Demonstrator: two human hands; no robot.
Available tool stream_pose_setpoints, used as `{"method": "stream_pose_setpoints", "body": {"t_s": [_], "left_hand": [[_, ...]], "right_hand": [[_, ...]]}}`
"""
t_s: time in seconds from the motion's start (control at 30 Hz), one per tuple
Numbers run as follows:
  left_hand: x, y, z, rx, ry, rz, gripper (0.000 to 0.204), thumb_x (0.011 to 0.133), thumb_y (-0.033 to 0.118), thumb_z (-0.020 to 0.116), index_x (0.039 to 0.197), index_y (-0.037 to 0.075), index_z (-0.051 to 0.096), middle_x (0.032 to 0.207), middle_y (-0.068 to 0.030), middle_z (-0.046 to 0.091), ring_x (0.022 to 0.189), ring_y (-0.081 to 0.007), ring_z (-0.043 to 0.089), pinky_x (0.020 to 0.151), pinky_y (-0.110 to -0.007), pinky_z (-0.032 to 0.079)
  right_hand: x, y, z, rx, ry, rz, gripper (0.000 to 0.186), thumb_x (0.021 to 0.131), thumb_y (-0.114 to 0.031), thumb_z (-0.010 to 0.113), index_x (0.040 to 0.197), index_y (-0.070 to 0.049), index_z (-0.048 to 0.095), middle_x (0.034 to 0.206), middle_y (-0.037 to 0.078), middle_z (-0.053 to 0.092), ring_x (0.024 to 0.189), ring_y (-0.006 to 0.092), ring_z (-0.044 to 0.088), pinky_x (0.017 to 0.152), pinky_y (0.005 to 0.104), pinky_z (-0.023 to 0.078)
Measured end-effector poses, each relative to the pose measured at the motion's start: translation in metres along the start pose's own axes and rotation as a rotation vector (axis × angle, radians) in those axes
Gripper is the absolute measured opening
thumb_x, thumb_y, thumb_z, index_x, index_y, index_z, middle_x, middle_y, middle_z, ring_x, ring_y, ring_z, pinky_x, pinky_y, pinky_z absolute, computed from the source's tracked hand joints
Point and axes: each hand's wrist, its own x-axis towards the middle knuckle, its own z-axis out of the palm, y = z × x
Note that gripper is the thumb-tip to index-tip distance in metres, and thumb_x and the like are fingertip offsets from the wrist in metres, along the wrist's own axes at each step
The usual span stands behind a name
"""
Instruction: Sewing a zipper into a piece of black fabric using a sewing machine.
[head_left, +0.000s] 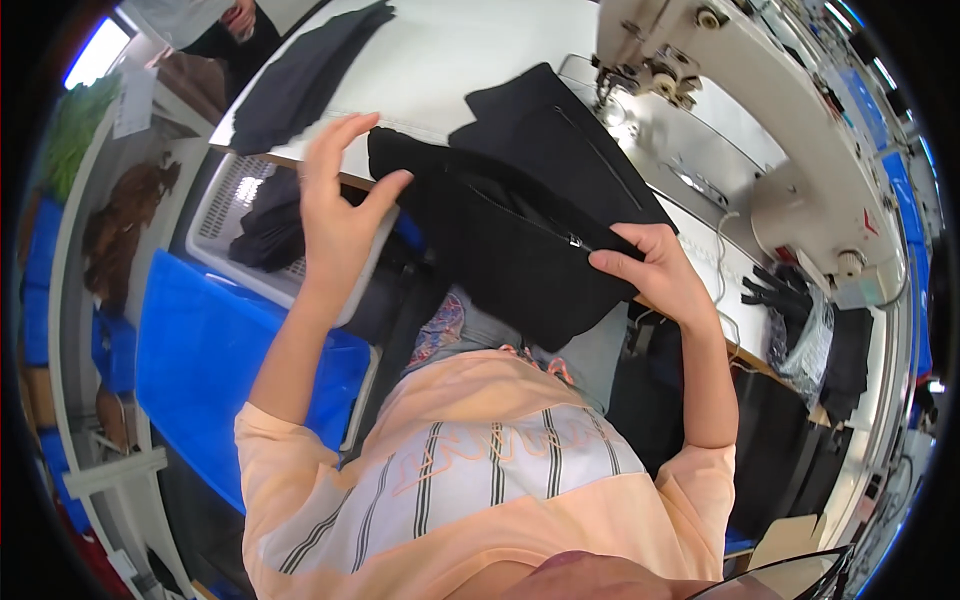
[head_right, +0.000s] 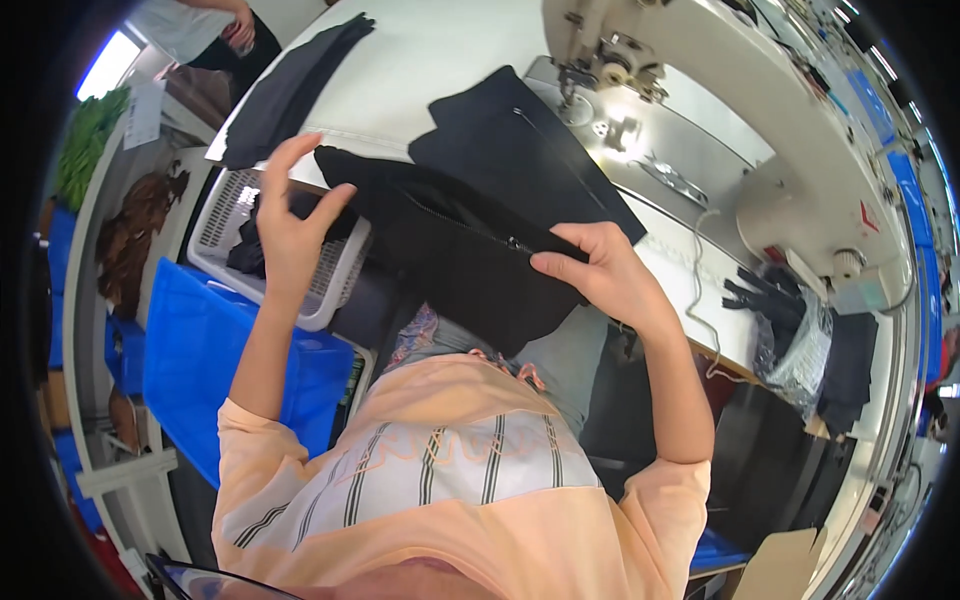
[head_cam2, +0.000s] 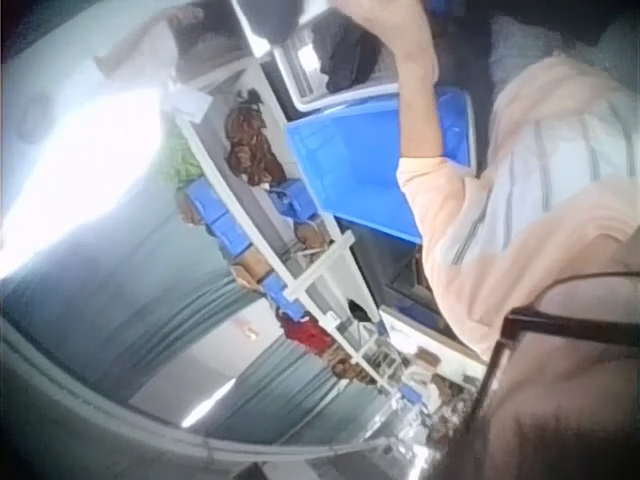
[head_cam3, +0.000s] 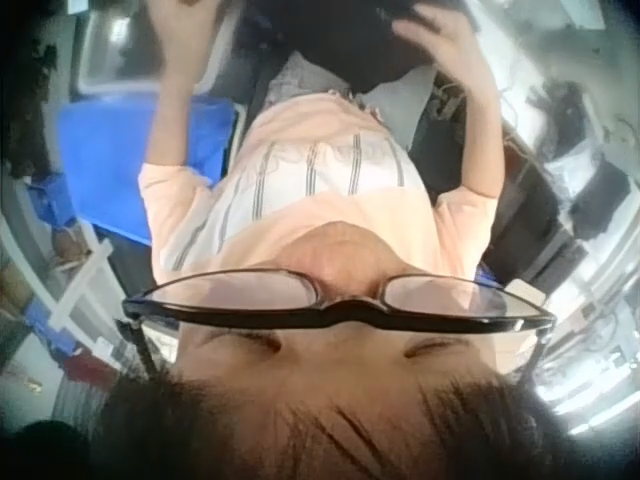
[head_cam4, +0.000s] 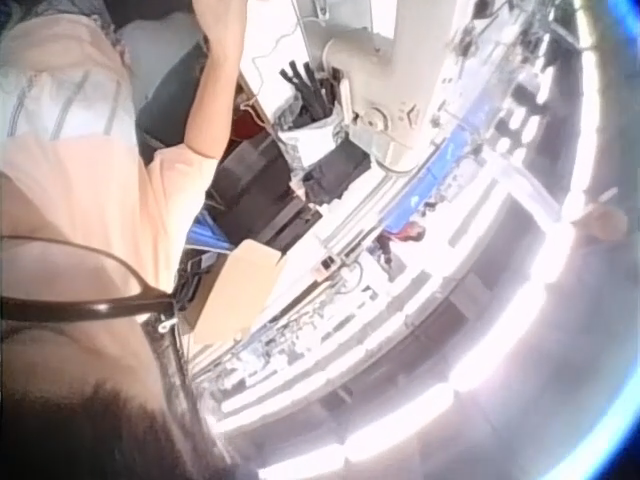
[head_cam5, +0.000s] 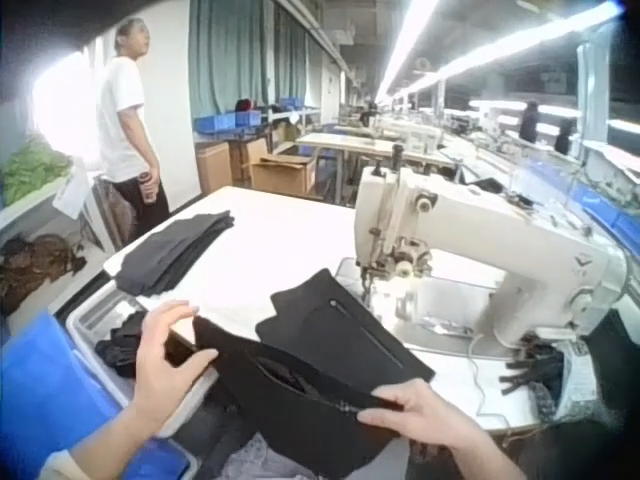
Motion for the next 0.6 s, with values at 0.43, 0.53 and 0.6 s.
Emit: {"method": "stream_pose_setpoints", "body": {"t_s": [0.43, 0.53, 0.6], "left_hand": [[-0.07, 0.052, 0.079, -0.399, -0.53, -0.003, 0.022, 0.072, 0.001, 0.074, 0.091, 0.003, 0.065, 0.086, -0.0082, 0.062, 0.074, -0.0203, 0.063, 0.065, -0.028, 0.052], [-0.066, 0.046, 0.074, -0.232, -0.52, 0.329, 0.023, 0.07, 0.001, 0.072, 0.092, 0.002, 0.064, 0.089, -0.0074, 0.061, 0.074, -0.0209, 0.063, 0.066, -0.027, 0.053], [-0.058, 0.044, 0.073, -0.164, -0.526, 0.474, 0.024, 0.069, 0.001, 0.071, 0.092, 0.002, 0.064, 0.09, -0.0071, 0.061, 0.074, -0.0212, 0.063, 0.067, -0.027, 0.054]], "right_hand": [[-0.032, 0.0, 0.034, -0.039, 0.206, -0.043, 0.012, 0.084, -0.006, 0.062, 0.089, 0.005, 0.061, 0.069, 0.008, 0.049, 0.061, 0.0151, 0.045, 0.057, 0.0297, 0.038], [-0.03, 0.007, 0.031, -0.136, 0.171, -0.063, 0.014, 0.084, -0.007, 0.063, 0.088, 0.005, 0.06, 0.069, 0.007, 0.05, 0.061, 0.014, 0.043, 0.057, 0.0297, 0.037], [-0.03, -0.001, 0.028, -0.078, 0.153, -0.036, 0.015, 0.084, -0.008, 0.063, 0.087, 0.006, 0.058, 0.069, 0.007, 0.049, 0.061, 0.0128, 0.042, 0.056, 0.0297, 0.037]]}}
